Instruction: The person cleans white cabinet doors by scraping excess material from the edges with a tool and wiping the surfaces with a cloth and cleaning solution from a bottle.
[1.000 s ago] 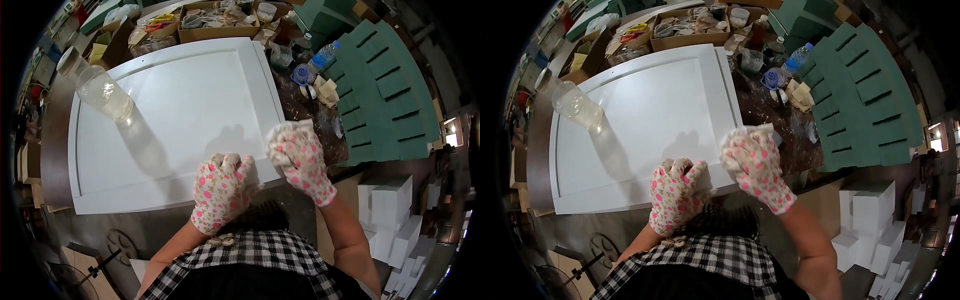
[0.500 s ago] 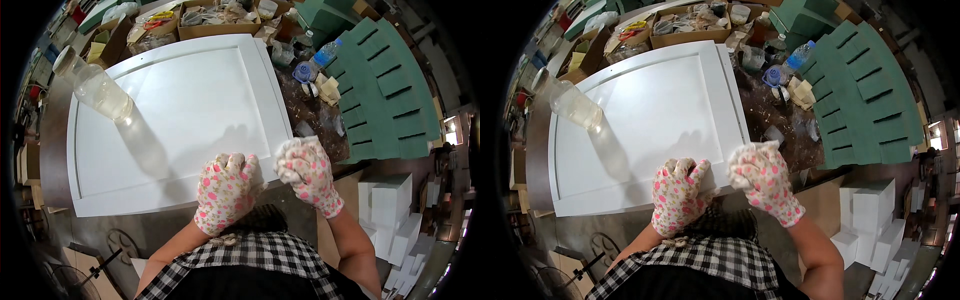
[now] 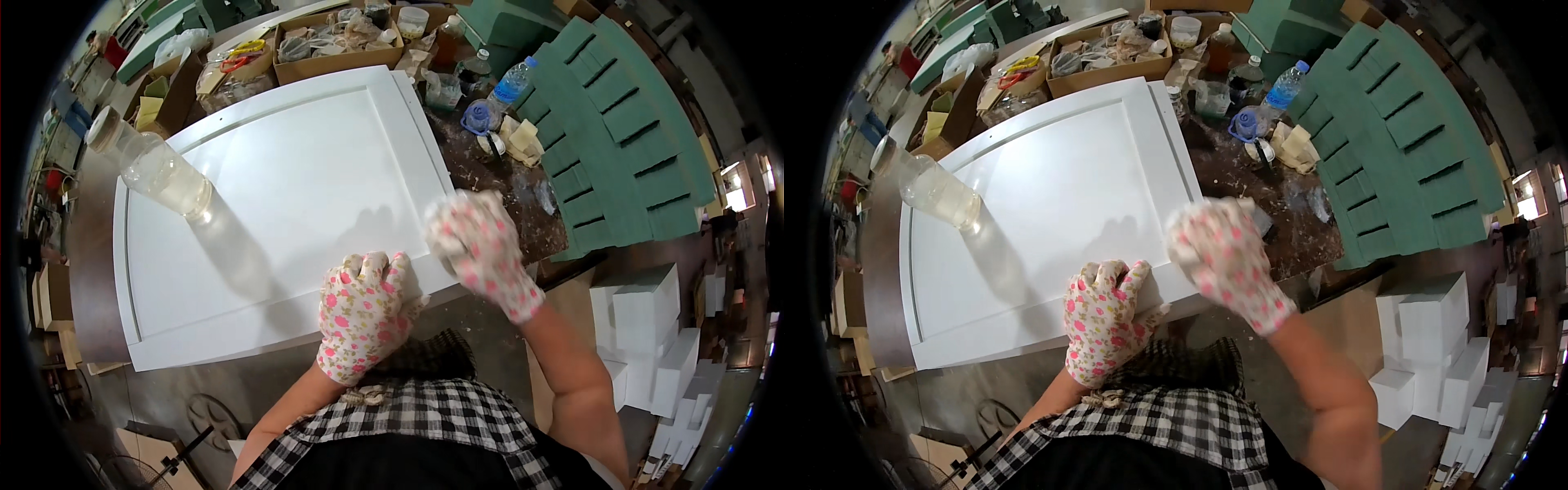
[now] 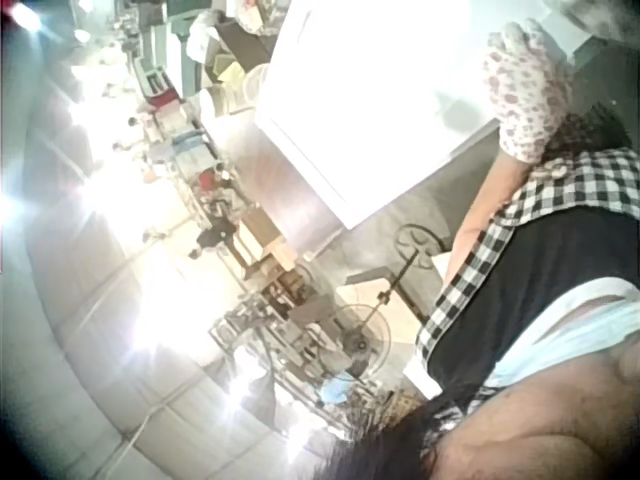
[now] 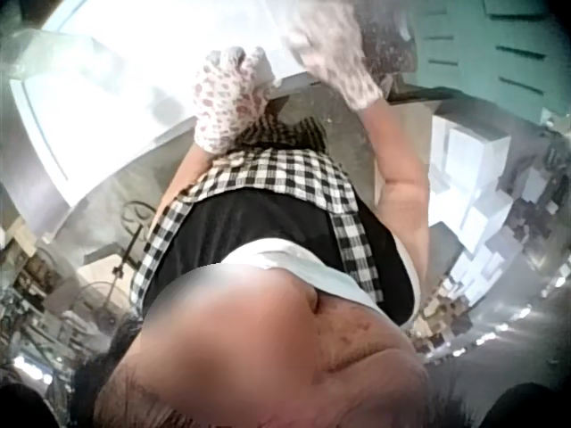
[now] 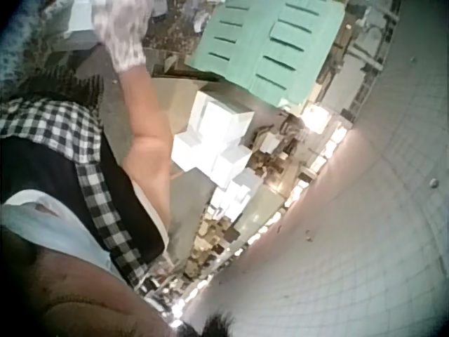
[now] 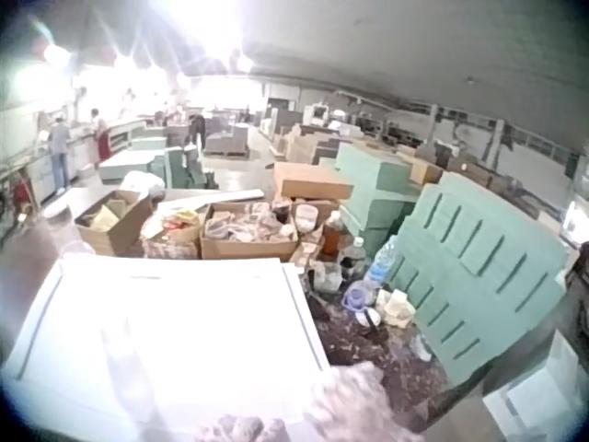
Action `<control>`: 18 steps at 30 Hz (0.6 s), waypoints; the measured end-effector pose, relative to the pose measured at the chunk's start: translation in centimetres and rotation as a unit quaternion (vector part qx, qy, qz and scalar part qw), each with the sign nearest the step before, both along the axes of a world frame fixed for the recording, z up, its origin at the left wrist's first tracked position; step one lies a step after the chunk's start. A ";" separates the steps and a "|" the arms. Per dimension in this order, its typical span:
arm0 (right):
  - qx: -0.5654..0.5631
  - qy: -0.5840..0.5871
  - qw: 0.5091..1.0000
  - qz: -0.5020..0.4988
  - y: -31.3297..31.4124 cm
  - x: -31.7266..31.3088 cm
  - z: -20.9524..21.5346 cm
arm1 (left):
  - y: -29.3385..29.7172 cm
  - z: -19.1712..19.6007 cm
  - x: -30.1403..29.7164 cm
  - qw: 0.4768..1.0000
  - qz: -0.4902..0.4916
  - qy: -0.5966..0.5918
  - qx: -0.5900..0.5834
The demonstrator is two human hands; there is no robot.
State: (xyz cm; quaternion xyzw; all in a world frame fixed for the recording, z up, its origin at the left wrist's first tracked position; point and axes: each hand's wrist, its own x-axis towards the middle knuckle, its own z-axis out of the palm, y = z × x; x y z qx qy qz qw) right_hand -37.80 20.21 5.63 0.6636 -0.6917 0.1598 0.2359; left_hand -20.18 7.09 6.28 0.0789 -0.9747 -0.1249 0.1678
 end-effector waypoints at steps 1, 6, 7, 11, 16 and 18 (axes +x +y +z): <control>-0.012 -0.078 0.995 -0.053 -1.4 -0.2 0.5 | 0.1 0.0 -0.1 1.000 -0.003 0.004 0.000; -0.006 -0.082 0.994 -0.072 1.4 1.9 -0.5 | -0.3 -0.2 0.2 0.999 -0.007 0.026 0.017; 0.004 -0.176 0.984 -0.031 3.6 3.3 -0.4 | -0.3 -0.2 0.2 1.000 -0.002 0.025 0.017; 0.151 -0.339 0.929 0.003 10.8 0.3 0.6 | 0.1 0.1 0.0 0.999 -0.002 0.030 0.037; -0.008 -0.550 0.826 -0.121 8.3 0.7 2.3 | -0.2 -0.2 -0.1 0.999 0.006 0.022 0.027; 0.117 -0.244 0.962 0.025 4.4 2.5 2.5 | -0.3 0.2 0.3 1.000 0.001 0.016 0.000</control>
